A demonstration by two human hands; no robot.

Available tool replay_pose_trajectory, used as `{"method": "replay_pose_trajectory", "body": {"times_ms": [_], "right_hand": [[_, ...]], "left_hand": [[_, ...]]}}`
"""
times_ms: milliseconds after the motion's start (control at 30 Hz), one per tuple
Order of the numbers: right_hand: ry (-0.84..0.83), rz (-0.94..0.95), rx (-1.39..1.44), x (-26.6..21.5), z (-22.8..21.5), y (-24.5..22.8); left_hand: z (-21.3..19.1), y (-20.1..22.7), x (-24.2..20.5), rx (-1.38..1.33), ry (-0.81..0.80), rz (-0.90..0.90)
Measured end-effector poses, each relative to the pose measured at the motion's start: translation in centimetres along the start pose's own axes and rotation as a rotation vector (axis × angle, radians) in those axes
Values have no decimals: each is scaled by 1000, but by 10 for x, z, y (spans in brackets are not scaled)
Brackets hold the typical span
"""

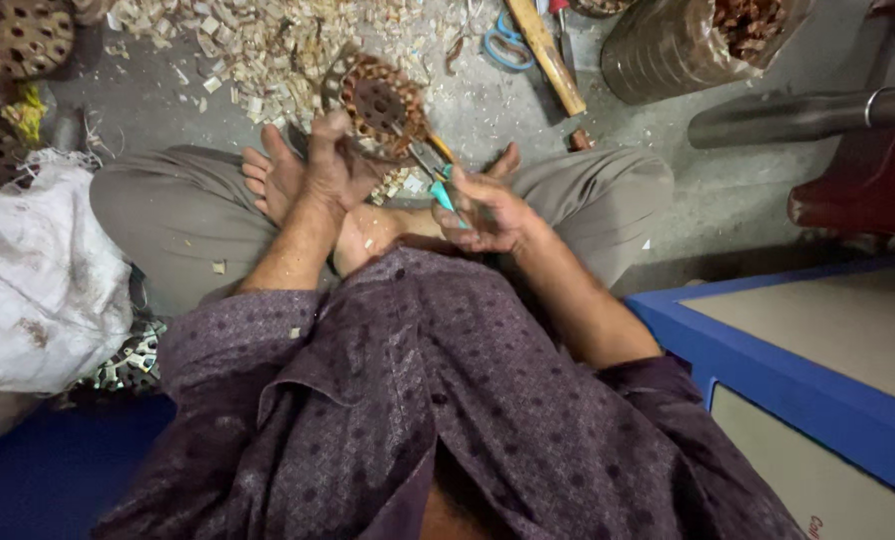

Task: The person sits on the floor and uses pliers to insert small cylindrical pieces into the slots of a circular metal disc. They rotate the disc to access different slots and continue inserting pieces until the disc is filled.

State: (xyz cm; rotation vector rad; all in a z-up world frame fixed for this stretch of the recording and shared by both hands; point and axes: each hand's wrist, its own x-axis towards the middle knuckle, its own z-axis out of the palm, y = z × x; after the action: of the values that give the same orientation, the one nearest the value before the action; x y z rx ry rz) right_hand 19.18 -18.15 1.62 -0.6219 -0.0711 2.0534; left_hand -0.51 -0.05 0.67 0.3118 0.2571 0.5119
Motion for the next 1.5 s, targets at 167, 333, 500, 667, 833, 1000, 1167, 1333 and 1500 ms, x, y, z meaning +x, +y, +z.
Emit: {"method": "replay_pose_trajectory", "body": {"times_ms": [167,333,500,667,833,1000,1167,1333,1500], "right_hand": [[102,-264,-44,4,13,21],[319,-660,-369,-38,21,-28],[507,-965,-333,-110,11,-132],[624,-801,-197,-122,-11,-149],[774,-668,-761,-69,-4,-66],[564,-738,-1843,-36,43,-34],[675,-661,-2127,-29,75,-37],[703,-600,-2276,-27,87,-38],[799,-231,-2030,-17,72,-27]], "left_hand": [[-8,-5,-2,92,80,-24],[-24,-9,12,55,166,38],[-33,-14,15,74,122,121],[-21,-8,12,154,173,122],[-18,-12,9,118,195,136],[-20,-9,10,87,176,119],[-18,-8,8,100,129,120],[-14,-10,9,178,164,159],[-10,-7,7,243,206,149]]}}
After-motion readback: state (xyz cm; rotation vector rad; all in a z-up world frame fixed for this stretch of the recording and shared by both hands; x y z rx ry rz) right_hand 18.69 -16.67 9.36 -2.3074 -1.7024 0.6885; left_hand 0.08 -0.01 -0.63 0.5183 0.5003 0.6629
